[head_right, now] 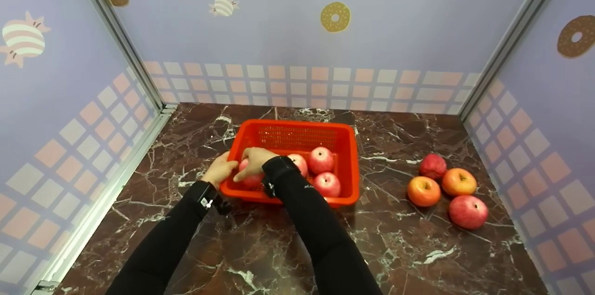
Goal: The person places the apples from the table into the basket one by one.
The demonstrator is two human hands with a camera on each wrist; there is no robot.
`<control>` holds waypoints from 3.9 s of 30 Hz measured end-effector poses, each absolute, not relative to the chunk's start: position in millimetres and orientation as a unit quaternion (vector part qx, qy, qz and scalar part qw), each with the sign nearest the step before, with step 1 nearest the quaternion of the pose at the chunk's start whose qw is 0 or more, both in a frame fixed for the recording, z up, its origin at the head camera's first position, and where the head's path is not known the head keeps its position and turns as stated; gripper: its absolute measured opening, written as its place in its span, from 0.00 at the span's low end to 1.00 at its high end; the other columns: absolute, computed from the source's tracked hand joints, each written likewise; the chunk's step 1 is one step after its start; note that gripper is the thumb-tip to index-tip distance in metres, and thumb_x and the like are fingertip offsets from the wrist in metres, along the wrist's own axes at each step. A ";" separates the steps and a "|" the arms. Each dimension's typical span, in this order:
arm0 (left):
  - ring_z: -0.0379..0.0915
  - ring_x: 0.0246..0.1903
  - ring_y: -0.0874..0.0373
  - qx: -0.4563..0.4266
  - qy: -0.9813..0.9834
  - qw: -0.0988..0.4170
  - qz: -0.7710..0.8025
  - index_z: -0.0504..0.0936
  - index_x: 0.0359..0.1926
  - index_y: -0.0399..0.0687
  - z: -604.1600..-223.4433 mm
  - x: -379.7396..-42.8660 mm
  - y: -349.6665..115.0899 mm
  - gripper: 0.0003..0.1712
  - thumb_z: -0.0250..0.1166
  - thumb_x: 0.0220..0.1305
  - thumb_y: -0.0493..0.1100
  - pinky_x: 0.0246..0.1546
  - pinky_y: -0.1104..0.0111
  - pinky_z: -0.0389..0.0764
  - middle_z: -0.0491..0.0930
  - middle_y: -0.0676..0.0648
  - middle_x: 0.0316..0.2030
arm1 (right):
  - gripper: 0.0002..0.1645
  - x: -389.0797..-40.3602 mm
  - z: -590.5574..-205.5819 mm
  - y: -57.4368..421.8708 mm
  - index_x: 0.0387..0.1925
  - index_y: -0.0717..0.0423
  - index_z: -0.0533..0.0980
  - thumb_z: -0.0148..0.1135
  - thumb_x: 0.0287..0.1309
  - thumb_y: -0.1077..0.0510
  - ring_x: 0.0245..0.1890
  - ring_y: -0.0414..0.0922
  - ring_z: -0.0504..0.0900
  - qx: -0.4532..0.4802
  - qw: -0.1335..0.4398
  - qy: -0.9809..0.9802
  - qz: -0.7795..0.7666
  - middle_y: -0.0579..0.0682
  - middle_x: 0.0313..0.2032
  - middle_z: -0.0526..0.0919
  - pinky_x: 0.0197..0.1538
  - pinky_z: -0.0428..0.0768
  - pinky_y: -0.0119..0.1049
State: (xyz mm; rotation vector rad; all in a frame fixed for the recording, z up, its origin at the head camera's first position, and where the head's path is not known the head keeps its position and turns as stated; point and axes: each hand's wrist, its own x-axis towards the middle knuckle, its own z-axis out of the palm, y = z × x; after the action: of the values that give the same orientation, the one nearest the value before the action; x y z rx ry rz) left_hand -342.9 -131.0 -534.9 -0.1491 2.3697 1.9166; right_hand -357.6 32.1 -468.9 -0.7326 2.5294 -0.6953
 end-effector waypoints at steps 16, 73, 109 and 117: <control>0.76 0.51 0.48 -0.047 0.785 0.057 0.616 0.72 0.64 0.28 -533.1 -343.1 -132.6 0.32 0.53 0.55 0.28 0.51 0.61 0.79 0.77 0.30 0.60 | 0.39 -348.9 -464.6 34.6 0.62 0.55 0.75 0.77 0.51 0.43 0.48 0.46 0.78 -0.251 0.269 0.910 -0.190 0.52 0.54 0.83 0.52 0.79 0.39; 0.75 0.54 0.40 -0.042 0.774 0.062 0.628 0.72 0.63 0.29 -534.4 -343.0 -131.5 0.33 0.52 0.52 0.26 0.48 0.60 0.77 0.77 0.30 0.58 | 0.30 -363.4 -444.4 67.2 0.58 0.57 0.79 0.73 0.57 0.48 0.53 0.51 0.81 -0.243 0.238 0.917 -0.209 0.56 0.56 0.84 0.58 0.79 0.45; 0.77 0.50 0.44 -0.048 0.756 0.067 0.649 0.71 0.63 0.28 -533.4 -342.7 -131.8 0.32 0.51 0.53 0.25 0.57 0.44 0.79 0.76 0.30 0.58 | 0.30 -388.1 -434.5 167.2 0.61 0.60 0.78 0.68 0.64 0.48 0.38 0.46 0.79 -0.171 0.157 0.910 -0.344 0.58 0.57 0.83 0.41 0.79 0.38; 0.77 0.51 0.42 -0.046 0.762 0.070 0.642 0.70 0.65 0.27 -524.0 -338.6 -131.4 0.34 0.51 0.53 0.25 0.57 0.44 0.79 0.76 0.28 0.59 | 0.28 -390.8 -432.8 192.2 0.60 0.59 0.79 0.68 0.64 0.48 0.52 0.55 0.83 -0.139 0.133 0.914 -0.358 0.61 0.57 0.84 0.48 0.80 0.37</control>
State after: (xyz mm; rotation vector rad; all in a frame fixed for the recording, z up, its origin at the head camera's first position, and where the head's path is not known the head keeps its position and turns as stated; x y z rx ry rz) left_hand -338.6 -131.4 -524.0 -0.1399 2.2928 1.9314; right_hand -390.8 192.2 -432.8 -0.4027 2.6503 -1.0397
